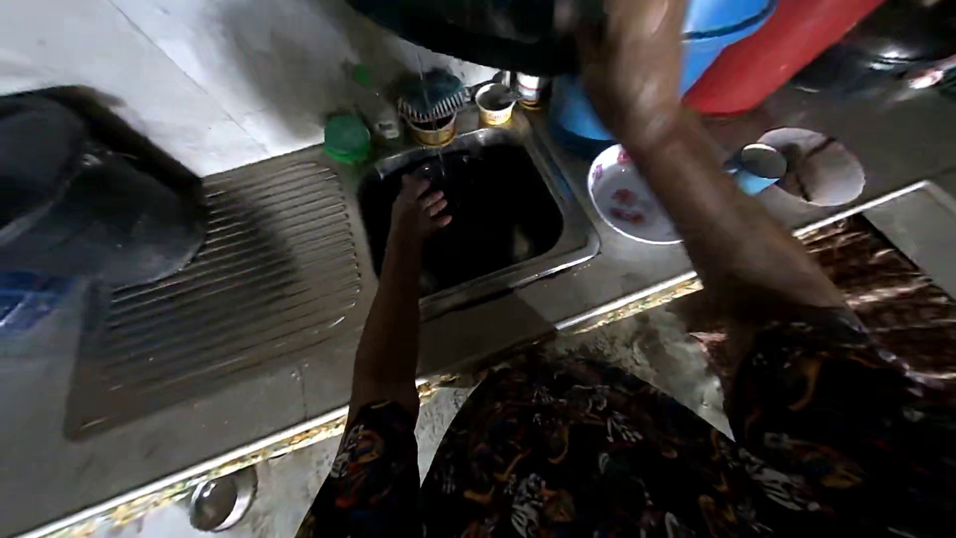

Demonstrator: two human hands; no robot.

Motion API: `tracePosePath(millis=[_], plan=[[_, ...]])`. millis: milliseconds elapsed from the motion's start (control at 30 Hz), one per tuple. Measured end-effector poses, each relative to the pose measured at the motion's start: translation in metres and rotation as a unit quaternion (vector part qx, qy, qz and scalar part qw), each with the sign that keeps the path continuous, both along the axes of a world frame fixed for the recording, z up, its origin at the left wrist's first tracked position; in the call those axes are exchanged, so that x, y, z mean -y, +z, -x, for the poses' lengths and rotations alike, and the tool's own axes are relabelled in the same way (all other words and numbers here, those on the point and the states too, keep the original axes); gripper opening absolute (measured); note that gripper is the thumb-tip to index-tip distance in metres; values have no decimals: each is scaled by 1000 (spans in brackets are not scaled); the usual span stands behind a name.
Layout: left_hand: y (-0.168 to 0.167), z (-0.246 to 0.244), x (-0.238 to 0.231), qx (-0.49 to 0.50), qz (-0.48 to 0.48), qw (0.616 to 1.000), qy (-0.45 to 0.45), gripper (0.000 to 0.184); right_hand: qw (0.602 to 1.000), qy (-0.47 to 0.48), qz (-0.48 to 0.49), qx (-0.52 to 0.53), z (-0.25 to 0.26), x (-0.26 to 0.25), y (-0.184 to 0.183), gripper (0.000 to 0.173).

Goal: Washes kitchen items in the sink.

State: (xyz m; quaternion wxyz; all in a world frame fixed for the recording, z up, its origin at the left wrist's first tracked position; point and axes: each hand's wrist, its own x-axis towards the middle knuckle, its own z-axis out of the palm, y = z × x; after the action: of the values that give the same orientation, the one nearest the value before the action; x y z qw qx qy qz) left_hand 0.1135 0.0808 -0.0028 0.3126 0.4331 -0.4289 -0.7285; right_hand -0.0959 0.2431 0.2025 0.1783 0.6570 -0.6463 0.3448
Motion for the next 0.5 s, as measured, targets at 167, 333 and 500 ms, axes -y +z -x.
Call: tracePosePath(millis=[167, 333, 500], plan=[[-42, -23, -1, -39, -121, 986, 109, 93, 957, 127, -254, -48, 7, 22, -105, 32], [-44, -24, -6, -27, -120, 980, 159, 92, 988, 101, -116, 13, 28, 43, -92, 35], [-57, -23, 5, -112, -121, 972, 168, 104, 997, 19, -14, 78, -4, 31, -114, 29]])
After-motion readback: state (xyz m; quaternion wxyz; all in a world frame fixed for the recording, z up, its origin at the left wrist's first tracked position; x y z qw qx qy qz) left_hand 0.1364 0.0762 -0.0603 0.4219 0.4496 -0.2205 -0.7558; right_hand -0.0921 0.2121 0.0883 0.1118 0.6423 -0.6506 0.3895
